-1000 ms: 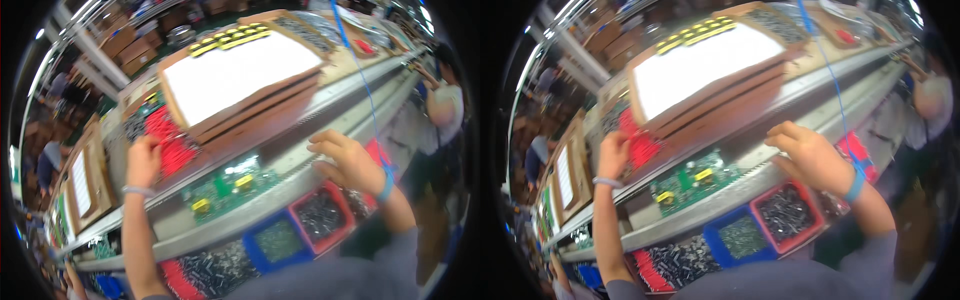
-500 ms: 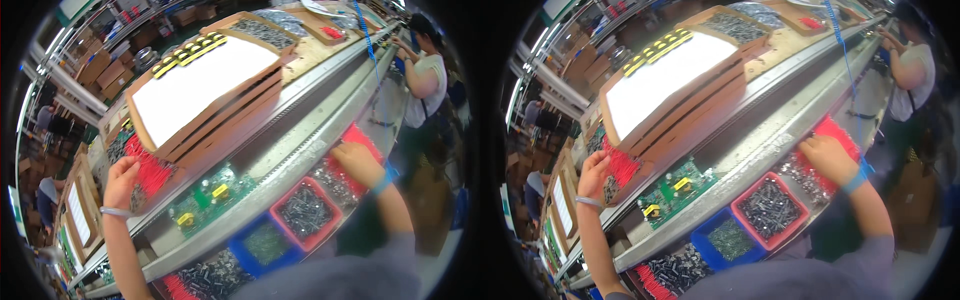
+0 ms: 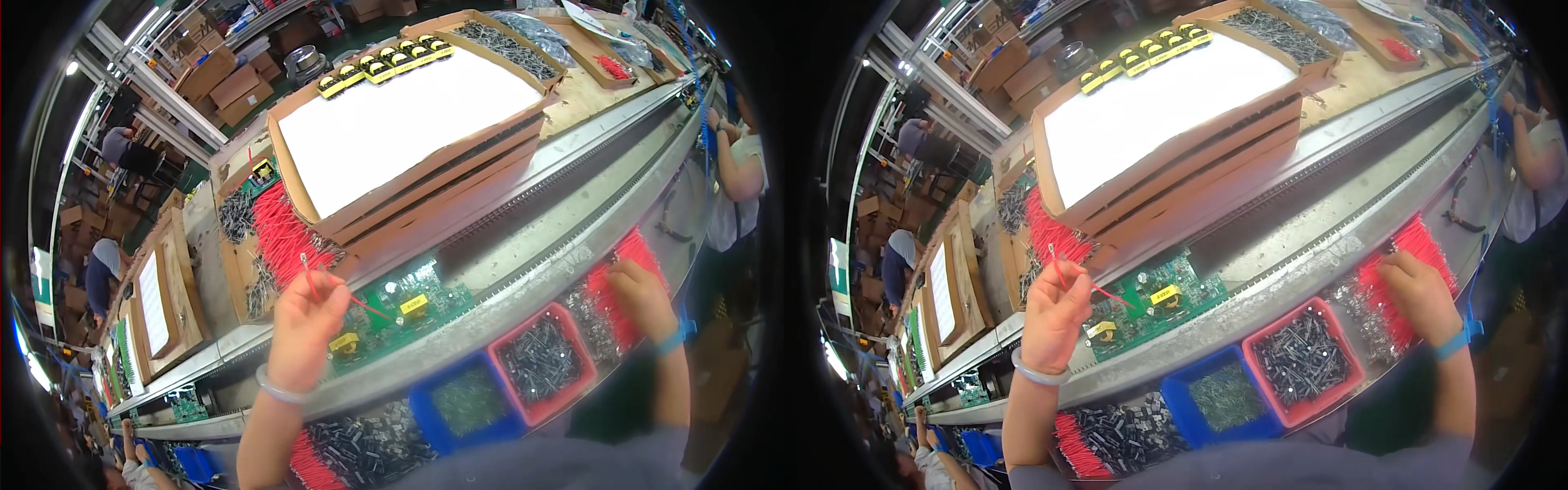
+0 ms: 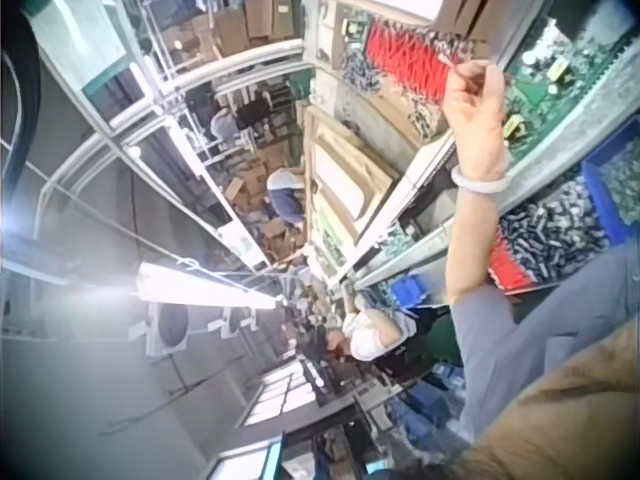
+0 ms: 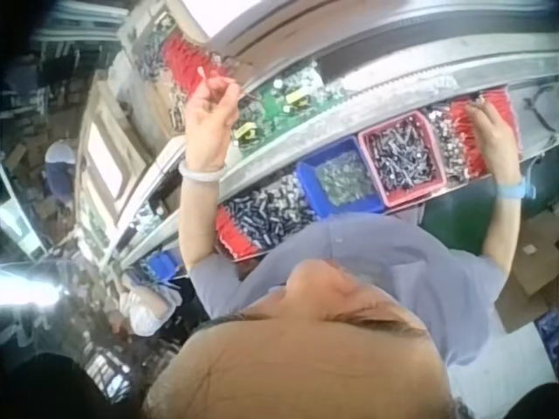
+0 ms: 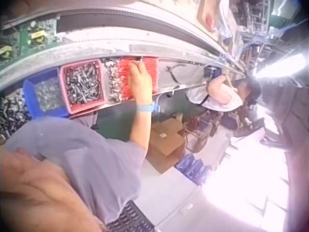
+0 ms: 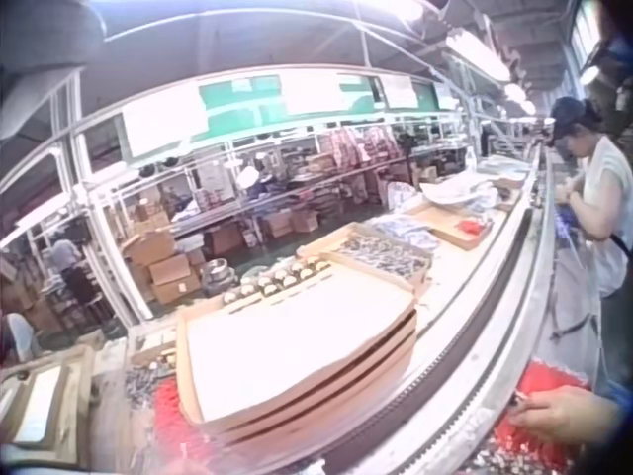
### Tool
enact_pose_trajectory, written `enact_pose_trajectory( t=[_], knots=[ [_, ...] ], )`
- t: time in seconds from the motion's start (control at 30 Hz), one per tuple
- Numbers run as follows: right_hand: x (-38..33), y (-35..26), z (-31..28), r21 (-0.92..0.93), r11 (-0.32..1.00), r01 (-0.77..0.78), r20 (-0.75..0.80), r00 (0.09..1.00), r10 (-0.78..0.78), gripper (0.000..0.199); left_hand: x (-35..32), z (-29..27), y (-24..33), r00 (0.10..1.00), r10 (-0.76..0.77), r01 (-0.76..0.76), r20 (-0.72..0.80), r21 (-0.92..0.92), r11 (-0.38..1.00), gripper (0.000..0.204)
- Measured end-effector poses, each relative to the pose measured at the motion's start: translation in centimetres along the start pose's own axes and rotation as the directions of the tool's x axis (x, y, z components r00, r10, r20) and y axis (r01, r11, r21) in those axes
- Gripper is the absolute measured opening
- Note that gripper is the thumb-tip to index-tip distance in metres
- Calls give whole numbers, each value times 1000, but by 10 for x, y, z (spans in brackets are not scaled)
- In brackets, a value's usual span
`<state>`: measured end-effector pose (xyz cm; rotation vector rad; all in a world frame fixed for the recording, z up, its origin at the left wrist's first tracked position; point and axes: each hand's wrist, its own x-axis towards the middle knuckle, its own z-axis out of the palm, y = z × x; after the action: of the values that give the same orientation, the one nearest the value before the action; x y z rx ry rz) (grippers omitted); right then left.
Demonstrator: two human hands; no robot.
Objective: The person assembles printed circuit boards on an assembly line by picking electronic components, wires, and transformers from bins and boxes and inserting them into the boards by hand.
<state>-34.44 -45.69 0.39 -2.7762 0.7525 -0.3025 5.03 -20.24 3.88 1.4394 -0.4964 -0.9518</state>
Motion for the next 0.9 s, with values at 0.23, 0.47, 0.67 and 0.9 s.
enact_pose_trajectory(
  t=[0.23,0.47,0.67,0.9],
  knots=[
    [7,-11,-1,222,974,40,-173,985,-1,18,17,26,-16,962,270,-253,-51,216,943,12],
    [9,-15,4,582,793,-181,-98,952,289,15,31,19,-34,954,285,-237,-91,352,905,13],
    [9,-13,8,746,627,-226,-14,935,354,16,38,22,-40,957,279,-233,-78,366,901,14],
    [11,-22,8,862,447,-238,45,915,400,20,39,20,-39,960,274,-234,-52,383,893,13]
  ],
)
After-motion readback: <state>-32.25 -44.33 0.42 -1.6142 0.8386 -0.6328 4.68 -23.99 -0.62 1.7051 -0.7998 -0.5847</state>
